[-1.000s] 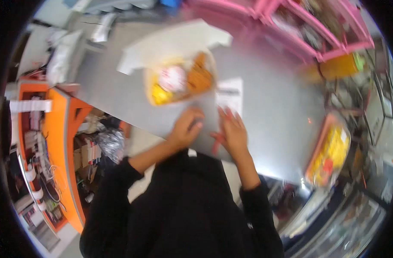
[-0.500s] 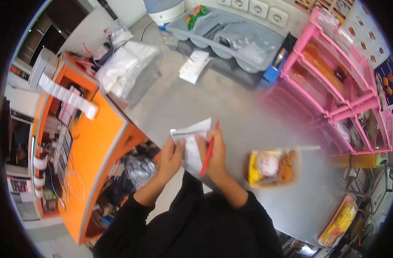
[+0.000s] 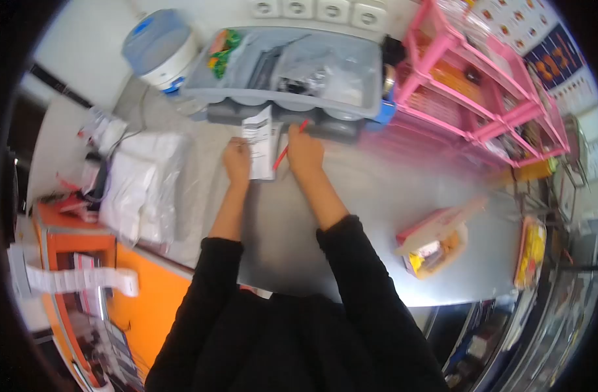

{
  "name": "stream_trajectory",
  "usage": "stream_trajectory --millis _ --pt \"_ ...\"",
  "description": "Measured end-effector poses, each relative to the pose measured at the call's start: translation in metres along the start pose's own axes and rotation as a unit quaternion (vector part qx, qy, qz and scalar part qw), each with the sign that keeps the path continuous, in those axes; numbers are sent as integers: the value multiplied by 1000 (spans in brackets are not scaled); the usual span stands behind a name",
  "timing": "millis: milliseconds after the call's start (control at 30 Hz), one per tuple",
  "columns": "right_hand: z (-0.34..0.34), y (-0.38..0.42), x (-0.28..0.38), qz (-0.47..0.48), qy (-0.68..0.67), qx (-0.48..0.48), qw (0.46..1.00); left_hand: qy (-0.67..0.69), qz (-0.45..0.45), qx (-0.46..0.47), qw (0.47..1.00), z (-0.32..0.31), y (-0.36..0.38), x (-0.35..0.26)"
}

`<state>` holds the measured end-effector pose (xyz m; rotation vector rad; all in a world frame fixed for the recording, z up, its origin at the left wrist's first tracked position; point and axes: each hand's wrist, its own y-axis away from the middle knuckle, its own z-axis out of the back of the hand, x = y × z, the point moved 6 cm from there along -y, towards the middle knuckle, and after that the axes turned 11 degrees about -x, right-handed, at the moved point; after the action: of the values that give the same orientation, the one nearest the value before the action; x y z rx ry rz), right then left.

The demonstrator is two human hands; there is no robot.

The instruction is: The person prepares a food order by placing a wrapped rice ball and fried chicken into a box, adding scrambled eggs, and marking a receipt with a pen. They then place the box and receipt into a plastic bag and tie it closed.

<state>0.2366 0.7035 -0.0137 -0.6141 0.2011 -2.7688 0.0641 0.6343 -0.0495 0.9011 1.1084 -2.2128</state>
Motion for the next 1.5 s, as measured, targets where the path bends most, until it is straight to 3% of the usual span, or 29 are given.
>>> stream_trajectory --millis 33,67,100,167,233,267,300,333,367,400,433,467,500,533,567,633,667,700,733,767,800,833,867,900,967,1033,1167,1300,1500 --pt "-33 5 -23 7 29 44 999 -32 -29 3 999 -4 -2 8" --pt "-71 15 -48 4 59 90 994 -156 -33 7 987 -10 -7 31" --pt "-52 25 -44 4 44 109 993 -292 -294 -97 905 -27 1 80" --pt "-32 44 -41 21 5 123 992 -123 -105 -174 971 51 -17 -57" --pt "16 70 -30 29 22 8 999 34 -180 -178 967 62 7 -178" --pt "31 91 -30 16 15 -29 999 135 -184 -92 969 47 23 -215" --pt "28 123 -36 32 -8 -5 999 228 -187 -9 956 27 40 -248" --pt "25 152 -40 51 -32 18 998 292 -136 194 927 -15 63 -267" --pt "55 184 -42 64 -61 75 993 338 -80 388 854 -47 98 -285" --pt "86 213 -59 104 -111 140 978 368 63 560 740 -60 148 -307" --pt "117 244 -75 136 -164 210 954 351 121 665 648 -53 194 -330" --pt "140 270 -97 193 -234 281 910 368 42 709 600 -49 236 -343" --pt "181 276 -120 180 -355 291 870 436 89 706 552 -45 277 -352" --pt "227 276 -140 161 -473 298 813 269 -123 685 665 -38 307 -353" --pt "258 271 -175 88 -481 288 824 75 -322 611 719 -33 330 -353" --pt "296 242 -258 15 -310 -16 950 64 -332 517 786 -23 355 -355" --pt "304 228 -299 -34 -173 -130 976 57 -339 464 817 -17 362 -356" --pt "299 216 -331 -8 -183 -221 958 55 -299 416 857 -13 362 -355" --pt "285 211 -359 -13 -144 -242 959 53 -258 364 894 -8 362 -354" --pt "262 218 -380 -54 -220 -203 953 52 -215 309 925 -2 364 -351" --pt "240 221 -397 -91 -294 -162 937 -37 -158 223 961 5 375 -342" --pt "228 221 -402 -128 -366 -117 914 28 -57 194 979 5 383 -327" --pt "230 232 -396 -68 -322 -143 933 93 43 163 981 3 393 -311" --pt "226 246 -392 -106 -400 -124 902 157 143 129 969 6 402 -297" --pt "219 275 -382 -183 -540 -80 818 255 234 182 921 4 402 -281" --pt "234 301 -367 -89 -453 -123 879 359 321 195 854 -1 389 -266" --pt "246 308 -342 21 -329 -215 919 322 337 254 847 5 360 -266" --pt "256 299 -332 39 -367 -261 892 306 355 250 847 3 355 -258" --pt "257 294 -335 20 -399 -251 882 283 314 263 867 4 351 -263"
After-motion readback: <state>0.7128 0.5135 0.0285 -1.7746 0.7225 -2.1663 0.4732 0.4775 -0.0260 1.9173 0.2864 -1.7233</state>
